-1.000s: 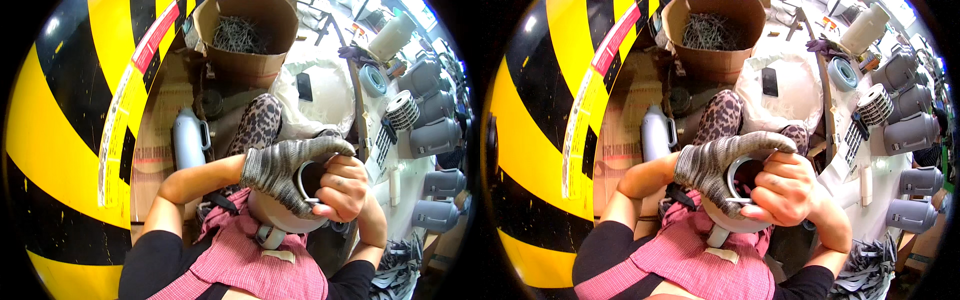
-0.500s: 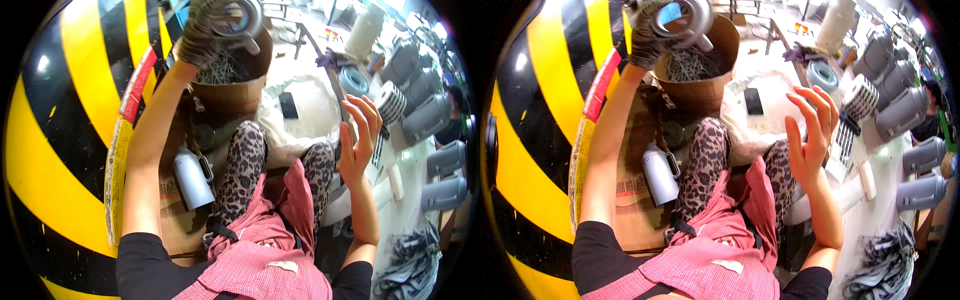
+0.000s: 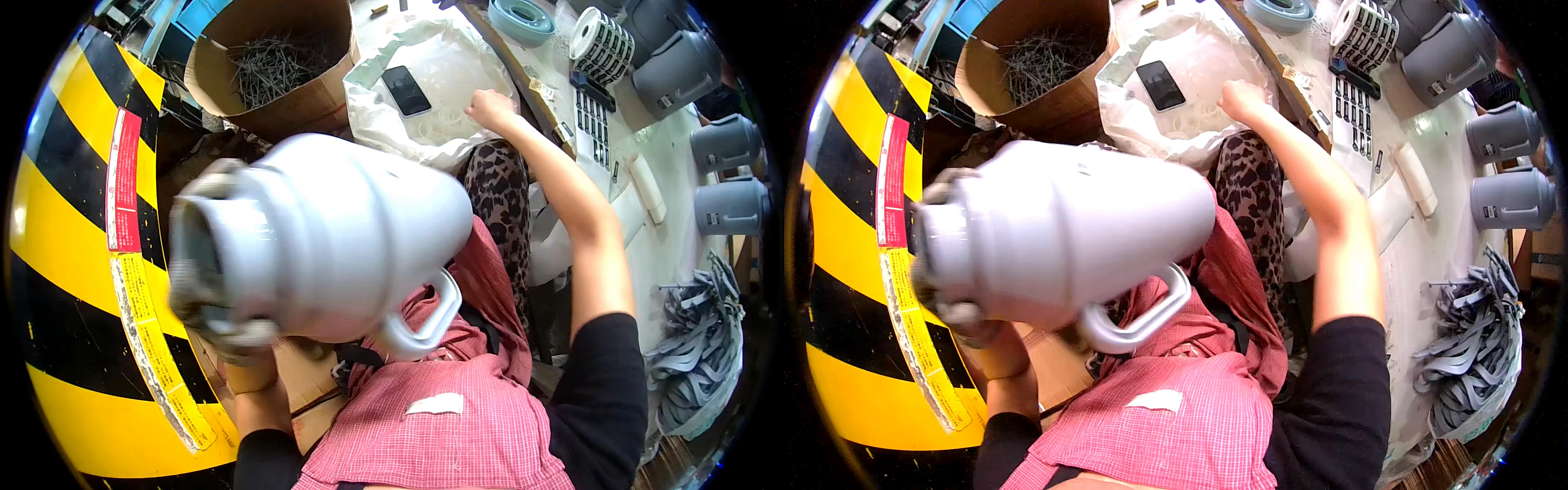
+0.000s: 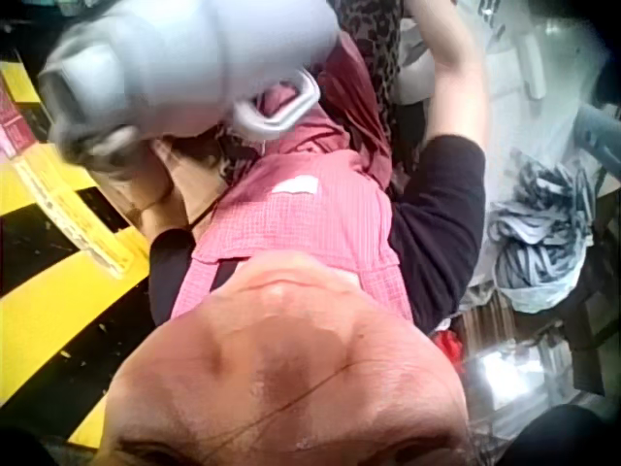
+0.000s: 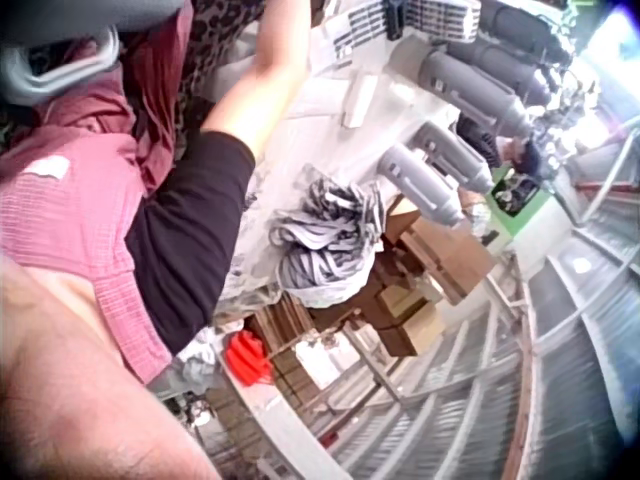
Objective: The person assembles thermos flasks by fitting inner components and seals, attaching handles, and applying adhesive labels to the flask bodies by hand.
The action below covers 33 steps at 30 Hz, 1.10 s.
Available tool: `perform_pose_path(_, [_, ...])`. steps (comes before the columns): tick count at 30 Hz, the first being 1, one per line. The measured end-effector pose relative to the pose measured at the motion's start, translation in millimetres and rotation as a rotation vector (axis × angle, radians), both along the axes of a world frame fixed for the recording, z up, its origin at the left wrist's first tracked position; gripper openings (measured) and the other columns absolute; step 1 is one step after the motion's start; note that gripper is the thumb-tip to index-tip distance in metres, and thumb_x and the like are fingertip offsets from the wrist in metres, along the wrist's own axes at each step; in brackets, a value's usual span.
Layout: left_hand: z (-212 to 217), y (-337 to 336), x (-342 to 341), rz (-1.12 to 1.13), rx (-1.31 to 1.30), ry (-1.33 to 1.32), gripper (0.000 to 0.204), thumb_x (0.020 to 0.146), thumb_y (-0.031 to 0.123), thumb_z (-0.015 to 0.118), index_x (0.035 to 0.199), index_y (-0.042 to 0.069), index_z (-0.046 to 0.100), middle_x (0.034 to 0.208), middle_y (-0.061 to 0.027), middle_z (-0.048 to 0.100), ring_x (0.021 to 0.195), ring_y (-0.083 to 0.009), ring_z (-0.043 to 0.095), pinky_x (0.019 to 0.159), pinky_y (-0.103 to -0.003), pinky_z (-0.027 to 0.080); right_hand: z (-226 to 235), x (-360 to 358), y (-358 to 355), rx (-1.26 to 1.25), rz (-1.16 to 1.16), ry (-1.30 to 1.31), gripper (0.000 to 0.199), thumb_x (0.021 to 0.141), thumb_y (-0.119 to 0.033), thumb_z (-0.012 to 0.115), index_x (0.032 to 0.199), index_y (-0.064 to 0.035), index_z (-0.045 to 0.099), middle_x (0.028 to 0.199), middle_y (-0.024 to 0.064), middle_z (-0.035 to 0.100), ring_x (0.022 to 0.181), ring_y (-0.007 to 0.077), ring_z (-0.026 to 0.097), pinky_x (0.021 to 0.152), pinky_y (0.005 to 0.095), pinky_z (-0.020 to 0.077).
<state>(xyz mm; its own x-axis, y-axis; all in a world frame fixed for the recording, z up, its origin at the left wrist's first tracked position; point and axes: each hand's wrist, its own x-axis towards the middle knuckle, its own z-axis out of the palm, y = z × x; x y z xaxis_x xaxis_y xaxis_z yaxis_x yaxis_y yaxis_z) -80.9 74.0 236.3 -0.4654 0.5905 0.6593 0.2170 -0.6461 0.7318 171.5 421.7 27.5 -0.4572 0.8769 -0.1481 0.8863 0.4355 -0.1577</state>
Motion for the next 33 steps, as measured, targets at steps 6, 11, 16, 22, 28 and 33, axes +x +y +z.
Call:
perform_pose_path(6, [-10,11,45,-0.297,-0.311,0.728,0.043,0.063,0.031,0.095,0.079,0.015,0.058,0.125,-0.0177,0.063,0.125,-0.0406,0.056,0.108,-0.058,0.038,-49,-12,30,0.204,-0.232,0.057,0.018,0.085,-0.016,0.065,0.086,-0.0010,0.075,0.086,0.0186,0.075,0.087,0.0293,0.074,0.080,0.0422,0.0572])
perform_pose_path(11, [-40,11,48,-0.413,-0.190,0.562,0.066,0.066,0.042,0.092,0.120,0.015,0.064,0.138,-0.0195,0.056,0.133,-0.0429,0.047,0.114,-0.057,0.029,30,9,-18,-0.143,-0.161,0.595,0.031,0.093,-0.030,0.067,0.090,0.0004,0.073,0.074,0.0096,0.074,0.069,0.0140,0.073,0.065,0.0295,0.0574])
perform_pose_path(16, [-5,7,30,-0.225,-0.185,0.235,0.069,0.075,0.040,0.087,0.129,0.009,0.061,0.142,-0.0197,0.052,0.131,-0.0348,0.052,0.111,-0.049,0.042,190,15,-145,-0.019,0.283,1.037,0.029,0.097,-0.030,0.070,0.092,-0.0021,0.075,0.072,-0.0013,0.066,0.066,0.0045,0.060,0.060,0.0214,0.0486])
perform_pose_path(22, [33,-11,30,0.305,-0.064,1.341,0.028,0.079,0.033,0.079,0.106,0.035,0.072,0.131,-0.0002,0.066,0.142,-0.0327,0.040,0.121,-0.050,0.024,268,-15,-251,-0.307,0.459,0.881,0.034,0.077,-0.005,0.077,0.108,-0.0057,0.064,0.092,-0.0053,0.064,0.078,0.0032,0.054,0.063,0.0184,0.0413])
perform_pose_path(28, [3,-8,27,-0.015,-0.300,1.202,0.028,0.090,0.052,0.064,0.093,0.026,0.075,0.144,-0.0097,0.058,0.147,-0.0381,0.033,0.119,-0.061,0.013,228,-12,-257,-0.439,0.265,0.809,0.031,0.071,0.001,0.061,0.101,0.0002,0.069,0.112,0.0018,0.058,0.093,0.0057,0.055,0.073,0.0203,0.0410])
perform_pose_path(33, [-17,-11,48,0.106,-0.304,1.287,0.047,0.083,0.055,0.066,0.105,0.014,0.074,0.136,-0.0125,0.061,0.137,-0.0383,0.046,0.119,-0.062,0.018,209,-7,-267,-0.280,0.269,0.914,0.027,0.072,0.001,0.059,0.097,0.0013,0.068,0.105,0.0073,0.059,0.097,0.0178,0.056,0.085,0.0272,0.0420])
